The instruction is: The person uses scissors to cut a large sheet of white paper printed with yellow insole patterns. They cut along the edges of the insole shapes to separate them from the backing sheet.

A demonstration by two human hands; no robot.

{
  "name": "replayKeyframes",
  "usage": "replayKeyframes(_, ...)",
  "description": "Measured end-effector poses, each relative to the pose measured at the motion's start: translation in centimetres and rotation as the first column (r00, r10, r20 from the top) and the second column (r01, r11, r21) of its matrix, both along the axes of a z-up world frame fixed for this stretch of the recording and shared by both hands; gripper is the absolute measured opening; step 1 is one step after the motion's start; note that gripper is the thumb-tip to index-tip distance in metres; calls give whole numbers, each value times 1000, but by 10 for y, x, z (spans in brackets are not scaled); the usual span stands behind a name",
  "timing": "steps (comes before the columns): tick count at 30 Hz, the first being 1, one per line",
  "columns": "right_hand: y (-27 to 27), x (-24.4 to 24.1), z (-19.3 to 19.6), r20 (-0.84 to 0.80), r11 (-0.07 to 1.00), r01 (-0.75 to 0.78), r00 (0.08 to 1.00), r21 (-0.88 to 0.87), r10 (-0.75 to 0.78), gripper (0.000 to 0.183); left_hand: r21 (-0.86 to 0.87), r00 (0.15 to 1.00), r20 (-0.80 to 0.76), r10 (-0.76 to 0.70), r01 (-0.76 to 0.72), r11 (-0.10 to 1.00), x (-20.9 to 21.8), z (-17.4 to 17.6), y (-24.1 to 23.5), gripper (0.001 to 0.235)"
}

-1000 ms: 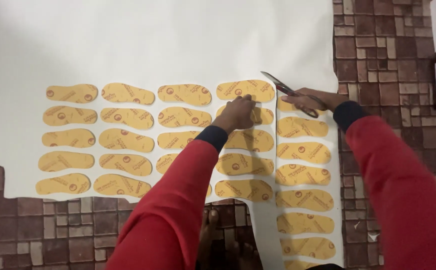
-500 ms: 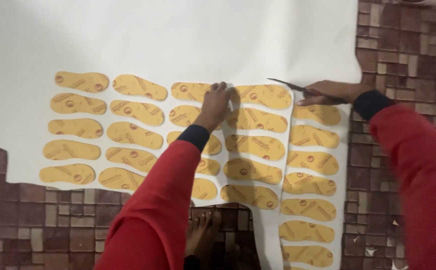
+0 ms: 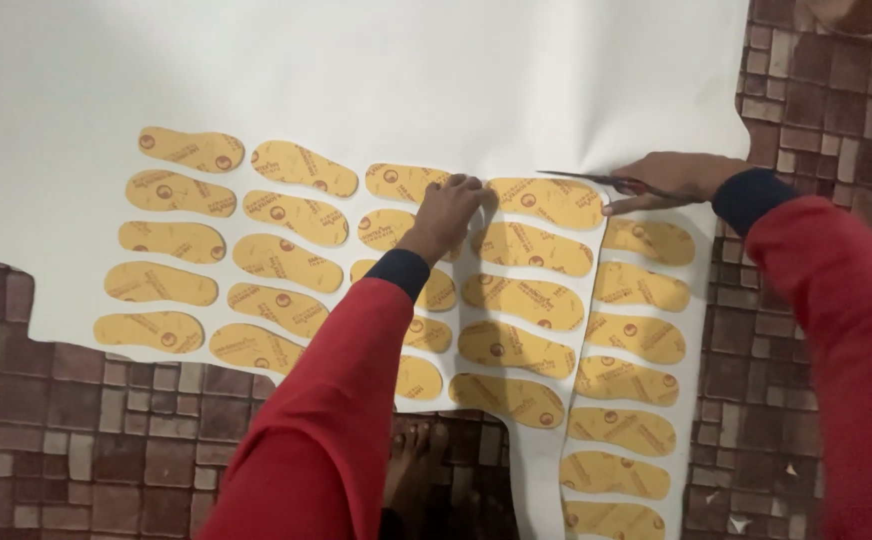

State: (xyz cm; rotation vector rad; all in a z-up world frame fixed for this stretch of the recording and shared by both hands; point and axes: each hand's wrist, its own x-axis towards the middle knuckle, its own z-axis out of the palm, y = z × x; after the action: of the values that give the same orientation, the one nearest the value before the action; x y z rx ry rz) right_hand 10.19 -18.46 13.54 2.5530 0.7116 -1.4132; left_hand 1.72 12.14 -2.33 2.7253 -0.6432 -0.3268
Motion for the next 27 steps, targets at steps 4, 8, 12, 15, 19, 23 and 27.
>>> replayKeyframes(4, 0, 1, 11, 33, 999, -24, 999, -46, 26, 64, -200, 991, -26, 134, -137, 970, 21, -35, 12, 51)
replayKeyframes(8, 8, 4, 2, 7, 997, -14, 1000, -69, 15, 67, 8, 952, -103, 288, -289, 957, 22, -12, 36, 44)
replayKeyframes(12, 32, -6, 20, -36, 999, 23, 999, -32, -24, 68, -5, 939, -155, 306, -310, 951, 18, -2, 43, 46)
replayKeyframes(15, 25, 0, 15, 18, 998, 22, 1000, -61, -21, 62, 34, 941, -140, 307, -305, 952, 17, 9, 50, 52)
replayKeyframes(19, 34, -1, 19, 11, 994, -45, 999, -96, 46, 69, 102, 922, -140, 361, -349, 932, 14, 13, 66, 55)
replayKeyframes(23, 51, -6, 38, 19, 991, -93, 995, -96, 95, 73, 35, 926, -172, 337, -336, 941, 15, 11, 70, 53)
replayKeyframes(27, 60, -5, 43, -9, 993, -106, 994, -49, 106, 79, 34, 930, -179, 320, -319, 947, 19, 15, 76, 52)
